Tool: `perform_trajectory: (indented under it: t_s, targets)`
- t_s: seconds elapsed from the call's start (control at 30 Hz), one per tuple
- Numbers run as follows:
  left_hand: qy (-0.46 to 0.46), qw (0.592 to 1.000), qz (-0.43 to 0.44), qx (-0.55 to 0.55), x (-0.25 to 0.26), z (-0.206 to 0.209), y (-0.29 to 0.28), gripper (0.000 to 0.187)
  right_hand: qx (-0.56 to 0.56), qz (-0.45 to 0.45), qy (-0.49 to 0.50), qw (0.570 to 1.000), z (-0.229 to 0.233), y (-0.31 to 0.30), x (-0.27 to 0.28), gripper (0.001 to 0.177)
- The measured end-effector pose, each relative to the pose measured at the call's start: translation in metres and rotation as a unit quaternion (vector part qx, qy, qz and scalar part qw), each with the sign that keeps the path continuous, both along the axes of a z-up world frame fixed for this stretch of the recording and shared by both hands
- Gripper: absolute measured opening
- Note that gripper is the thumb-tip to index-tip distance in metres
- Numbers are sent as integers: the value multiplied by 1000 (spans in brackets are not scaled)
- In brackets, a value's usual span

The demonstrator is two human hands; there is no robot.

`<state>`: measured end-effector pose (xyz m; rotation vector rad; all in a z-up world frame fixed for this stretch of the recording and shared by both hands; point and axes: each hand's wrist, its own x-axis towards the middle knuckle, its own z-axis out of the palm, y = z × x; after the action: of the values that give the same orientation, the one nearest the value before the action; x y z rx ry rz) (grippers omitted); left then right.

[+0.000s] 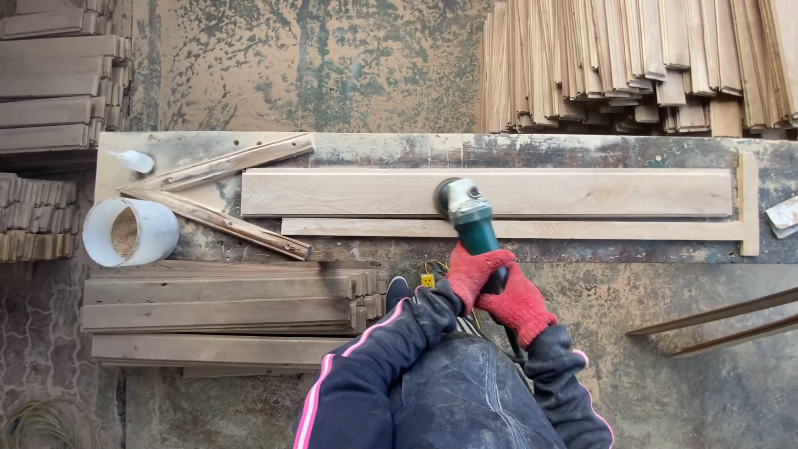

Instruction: The recorder is sanding a long wooden plank on a workbench using a handheld angle grinder equipped with a sanding pad.

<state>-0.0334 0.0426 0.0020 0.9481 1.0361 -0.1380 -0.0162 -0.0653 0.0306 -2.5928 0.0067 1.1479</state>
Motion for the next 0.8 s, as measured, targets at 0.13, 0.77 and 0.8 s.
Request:
perform_trajectory:
  t_s: [0.13,0.77,0.8]
  targets:
    - [-21,999,-42,-3,23,-11,-36,76,6,-64,-16,998,-36,-42,7,99]
    - [-22,999,-2,30,13,-11,28,73,59,-8,-30,998,-1,39,7,95]
    - [-8,999,23,34,5,-15,39,72,44,28,-18,998,3,53,4,97]
